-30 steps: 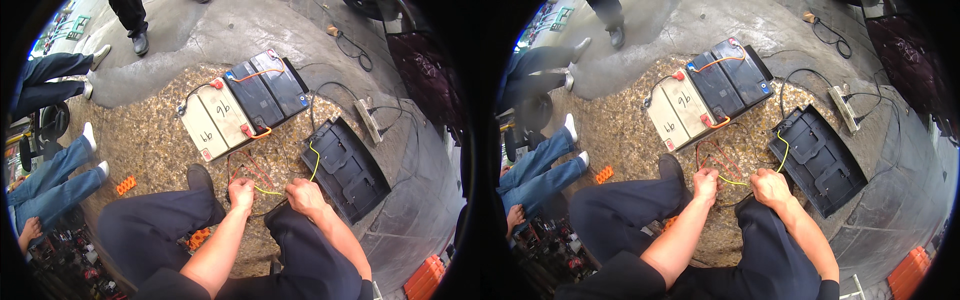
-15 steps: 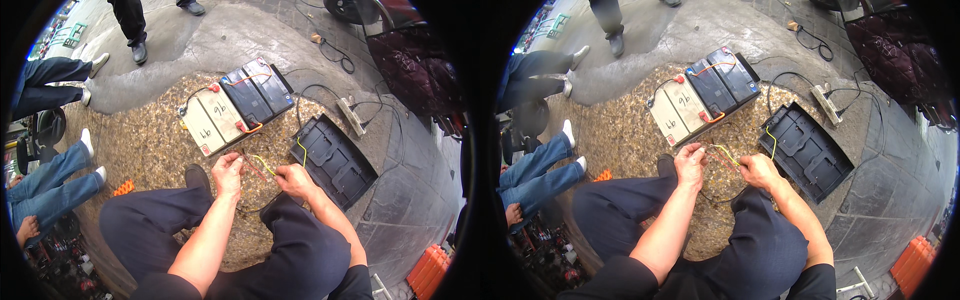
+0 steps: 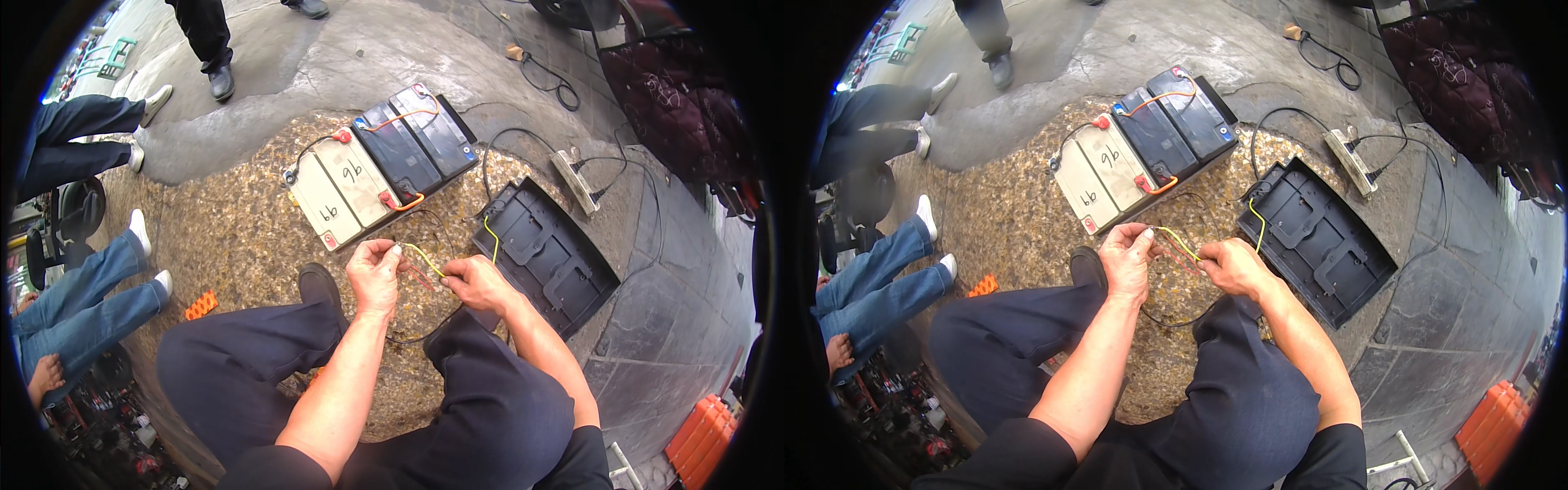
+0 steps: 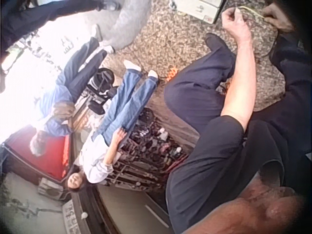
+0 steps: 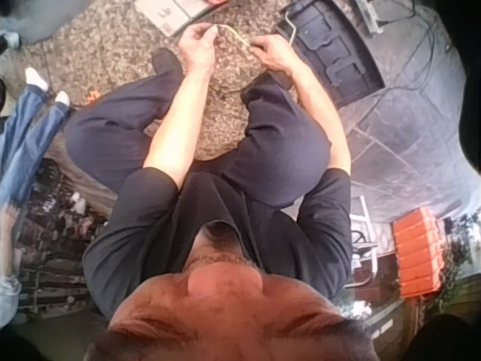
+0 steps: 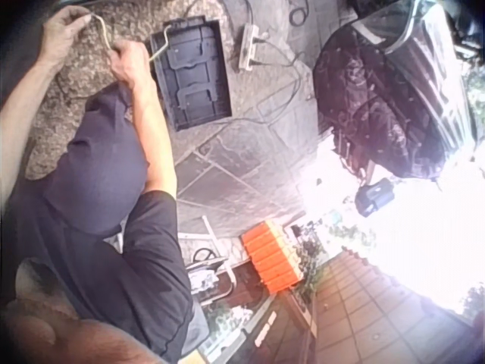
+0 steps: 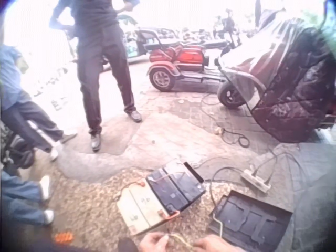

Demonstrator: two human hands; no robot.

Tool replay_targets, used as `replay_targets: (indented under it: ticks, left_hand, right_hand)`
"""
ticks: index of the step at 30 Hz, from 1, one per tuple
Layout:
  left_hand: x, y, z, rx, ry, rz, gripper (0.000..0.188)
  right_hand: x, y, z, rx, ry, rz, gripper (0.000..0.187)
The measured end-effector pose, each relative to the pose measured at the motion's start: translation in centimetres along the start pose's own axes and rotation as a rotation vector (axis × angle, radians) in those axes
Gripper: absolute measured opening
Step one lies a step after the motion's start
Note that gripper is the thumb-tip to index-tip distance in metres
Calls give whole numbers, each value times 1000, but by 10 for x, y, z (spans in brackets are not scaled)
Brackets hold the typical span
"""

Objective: The person uses a power drill to secure wires to a battery pack and then fastens a plastic cover over the assembly. The person works on the ground in an outdoor area with several electric scooters nearby.

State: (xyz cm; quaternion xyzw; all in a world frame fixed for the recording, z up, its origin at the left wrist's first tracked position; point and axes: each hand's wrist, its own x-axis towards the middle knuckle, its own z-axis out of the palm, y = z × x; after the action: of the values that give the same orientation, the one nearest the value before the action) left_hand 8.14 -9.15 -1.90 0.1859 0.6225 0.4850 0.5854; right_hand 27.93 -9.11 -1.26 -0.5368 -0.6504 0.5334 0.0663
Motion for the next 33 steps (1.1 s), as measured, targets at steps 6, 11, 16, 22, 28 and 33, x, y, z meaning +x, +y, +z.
replay_targets:
  ticks: [6, 11, 16, 22, 28, 33]
  left_hand:
    - [1, -1, 6, -47, 7, -3, 11]
    - [1, 0, 10, -43, -20, 9, 12]
    - [2, 4, 9, 84, -86, -4, 12]
    - [3, 2, 7, 116, -171, -25, 14]
    - [11, 3, -3, 35, 58, -11, 9]
    - [16, 12, -5, -24, -107, -43, 15]
  right_hand:
    - [0, 1, -1, 59, -42, -16, 19]
    - [-1, 2, -2, 50, -98, 11, 19]
    - [-2, -2, -6, 21, -147, -62, 19]
    - [-10, 4, -3, -73, -118, -142, 21]
    - [-120, 64, 47, 745, 820, 308, 15]
    - [-236, 99, 163, 507, 672, 1166, 34]
